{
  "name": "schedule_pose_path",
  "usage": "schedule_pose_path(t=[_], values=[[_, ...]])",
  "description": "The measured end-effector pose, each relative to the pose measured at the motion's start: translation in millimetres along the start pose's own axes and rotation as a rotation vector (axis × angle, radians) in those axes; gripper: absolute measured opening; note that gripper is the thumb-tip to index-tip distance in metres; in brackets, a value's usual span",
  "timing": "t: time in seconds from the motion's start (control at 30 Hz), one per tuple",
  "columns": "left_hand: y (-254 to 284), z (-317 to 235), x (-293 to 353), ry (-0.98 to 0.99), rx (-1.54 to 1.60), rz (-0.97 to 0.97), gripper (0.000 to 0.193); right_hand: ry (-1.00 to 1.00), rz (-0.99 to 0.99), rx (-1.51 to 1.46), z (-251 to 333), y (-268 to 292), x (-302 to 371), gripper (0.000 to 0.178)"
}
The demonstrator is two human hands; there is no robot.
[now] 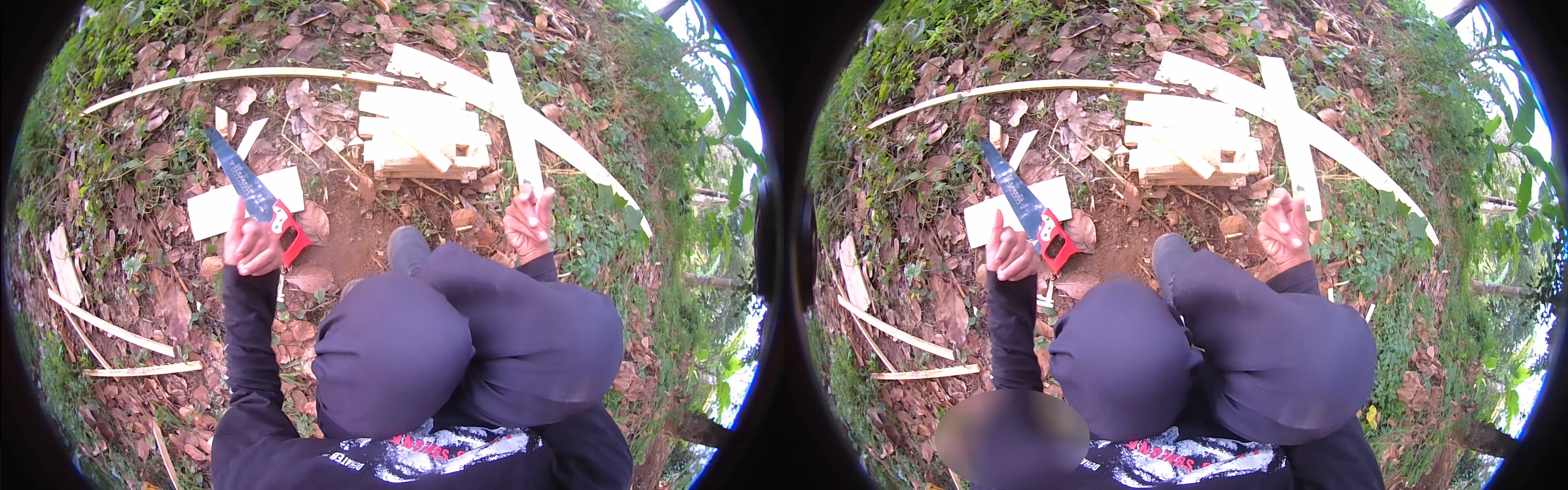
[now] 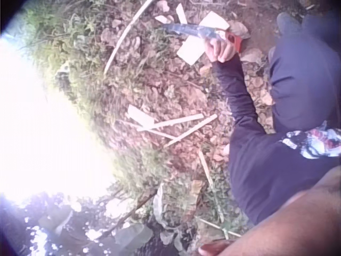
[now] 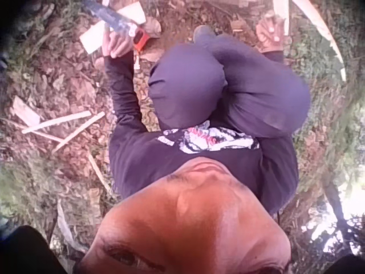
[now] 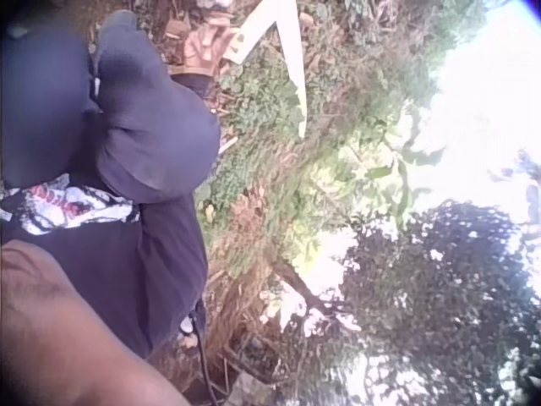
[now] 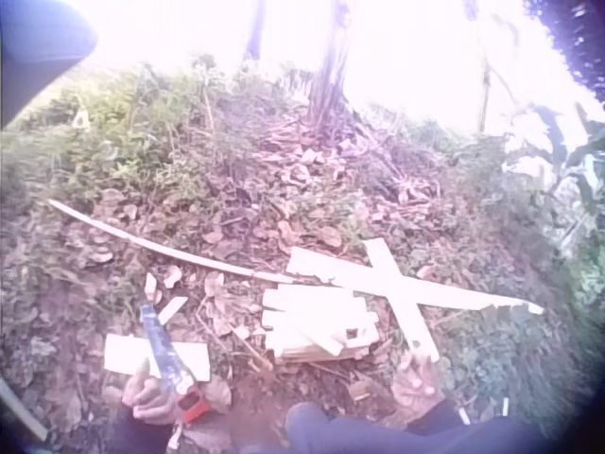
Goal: The person sits on the ground and uses a red hand saw to cut a piece of light-colored wood into smaller sections. The person repeatedly positions the wood, saws through it, and places the cut pieces aside on the ground.
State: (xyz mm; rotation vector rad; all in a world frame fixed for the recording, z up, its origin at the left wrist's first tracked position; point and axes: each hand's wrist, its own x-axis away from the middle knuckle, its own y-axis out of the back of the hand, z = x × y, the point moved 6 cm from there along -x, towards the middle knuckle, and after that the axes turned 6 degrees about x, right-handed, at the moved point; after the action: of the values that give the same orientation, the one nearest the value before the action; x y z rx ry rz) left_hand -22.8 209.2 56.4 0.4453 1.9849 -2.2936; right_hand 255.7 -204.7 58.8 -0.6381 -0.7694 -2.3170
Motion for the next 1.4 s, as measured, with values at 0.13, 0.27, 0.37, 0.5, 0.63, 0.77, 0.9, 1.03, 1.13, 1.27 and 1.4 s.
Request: schedule_pose_path(t=[0.13, 0.27, 0.37, 0.5, 0.63, 0.77, 0.9, 1.03, 1.13, 1.27, 1.4], values=[[-63, 77, -113, 0.126, -0.610, -0.123, 0.079, 0.360, 0.026, -0.291, 153, -80, 53, 0.060], [-90, 139, -180, 0.694, -0.688, 0.140, 0.097, 0.599, 0.745, -0.489, 257, -160, 72, 0.086], [-90, 132, -198, 0.498, -0.771, -0.087, 0.088, 0.588, 0.719, -0.492, 270, -169, 76, 0.113], [-98, 124, -204, 0.237, -0.910, -0.345, 0.086, 0.655, 0.497, -0.430, 269, -155, 58, 0.108], [-103, 118, -199, 0.107, -1.041, -0.500, 0.089, 0.546, 0.495, -0.471, 277, -169, 61, 0.096], [-66, 102, -187, -0.158, -0.891, -0.557, 0.069, 0.517, 0.422, -0.564, 240, -181, 38, 0.073], [-49, 43, -187, -0.856, -1.300, -0.681, 0.037, 0.640, 0.079, -0.333, 227, -212, 41, 0.065], [-33, 56, -212, -0.693, -1.594, -0.421, 0.066, 0.685, 0.140, -0.518, 229, -202, 12, 0.073], [-25, 77, -224, -0.488, -1.584, -0.453, 0.073, 0.805, 0.142, -0.467, 272, -181, 16, 0.075], [-15, 67, -218, -0.489, -1.754, -0.549, 0.067, 0.662, 0.189, -0.528, 243, -186, -7, 0.075], [-21, 51, -199, -0.534, -1.876, -0.750, 0.046, 0.527, 0.168, -0.545, 207, -185, -39, 0.076]])
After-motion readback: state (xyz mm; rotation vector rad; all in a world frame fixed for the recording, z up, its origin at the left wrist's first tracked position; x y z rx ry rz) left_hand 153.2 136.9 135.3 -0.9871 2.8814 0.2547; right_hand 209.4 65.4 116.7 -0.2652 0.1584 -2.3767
